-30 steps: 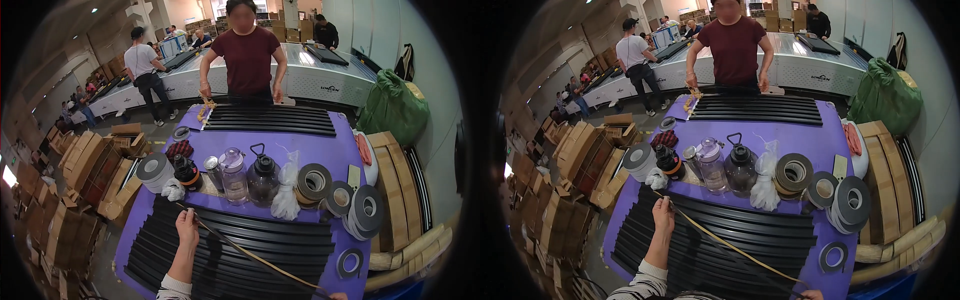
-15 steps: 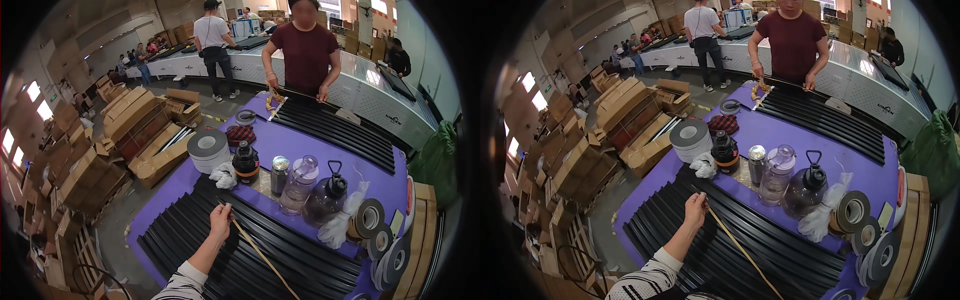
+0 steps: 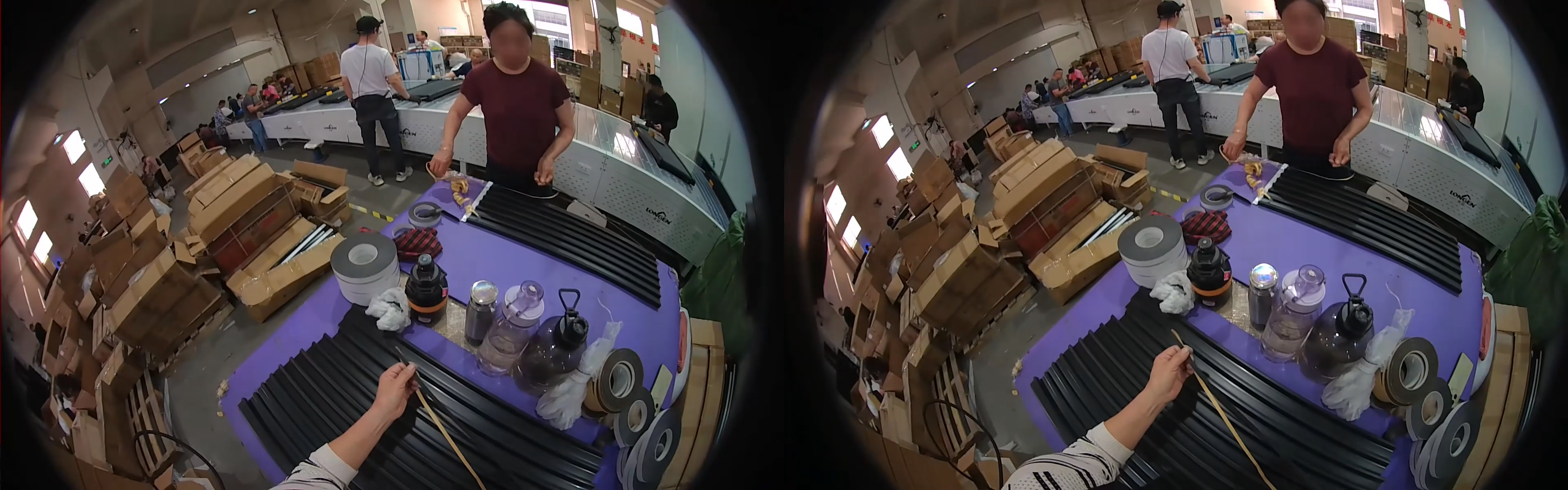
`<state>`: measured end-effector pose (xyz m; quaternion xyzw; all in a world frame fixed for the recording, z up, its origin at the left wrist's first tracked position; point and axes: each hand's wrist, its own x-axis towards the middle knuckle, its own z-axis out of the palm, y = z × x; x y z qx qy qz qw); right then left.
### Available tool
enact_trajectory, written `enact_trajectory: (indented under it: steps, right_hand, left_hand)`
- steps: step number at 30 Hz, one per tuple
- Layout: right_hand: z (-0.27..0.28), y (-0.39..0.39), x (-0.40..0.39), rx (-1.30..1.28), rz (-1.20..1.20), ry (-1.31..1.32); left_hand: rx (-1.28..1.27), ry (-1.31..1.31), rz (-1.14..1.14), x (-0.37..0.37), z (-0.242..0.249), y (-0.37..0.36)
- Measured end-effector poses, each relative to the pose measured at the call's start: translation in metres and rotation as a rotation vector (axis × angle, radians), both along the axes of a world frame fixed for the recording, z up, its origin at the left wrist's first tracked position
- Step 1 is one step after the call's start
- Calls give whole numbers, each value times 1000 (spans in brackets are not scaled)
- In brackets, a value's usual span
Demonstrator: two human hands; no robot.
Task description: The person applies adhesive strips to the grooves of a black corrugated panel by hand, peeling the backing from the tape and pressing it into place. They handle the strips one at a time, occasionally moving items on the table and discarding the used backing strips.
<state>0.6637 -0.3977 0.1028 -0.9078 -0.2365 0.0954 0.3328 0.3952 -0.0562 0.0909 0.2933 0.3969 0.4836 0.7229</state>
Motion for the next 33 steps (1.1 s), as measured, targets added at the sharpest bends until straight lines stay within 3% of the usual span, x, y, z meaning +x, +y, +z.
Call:
enact_trajectory:
  steps: [8, 14, 16, 19, 20, 22, 23, 27, 30, 33]
  right_hand:
    - [0, 15, -26, 99, 211, 46]
    - [10, 87, -83, 416, 501, 137]
    - [17, 113, -96, 480, 577, 186]
    - [3, 122, -102, 448, 674, 508]
    - [2, 116, -100, 459, 631, 491]
    - [-2, 106, -98, 225, 723, 901]
    - [-5, 101, -97, 185, 762, 861]
    - [15, 78, -86, 29, 714, 870]
    - [15, 64, -84, 84, 518, 999]
    - [4, 61, -86, 279, 421, 937]
  left_hand:
    - [-11, -14, -219, 26, 28, -41]
    - [144, 38, -557, 54, 43, -81]
    - [175, 55, -523, 54, 49, -78]
    - [235, 52, -430, 54, 57, -65]
    - [222, 62, -388, 52, 57, -61]
    - [245, 33, -347, 46, 52, -54]
    - [260, 14, -330, 45, 53, -51]
    - [153, -37, -210, 47, 48, -50]
    - [114, -48, -261, 54, 45, -60]
    - [94, -41, -406, 64, 45, -77]
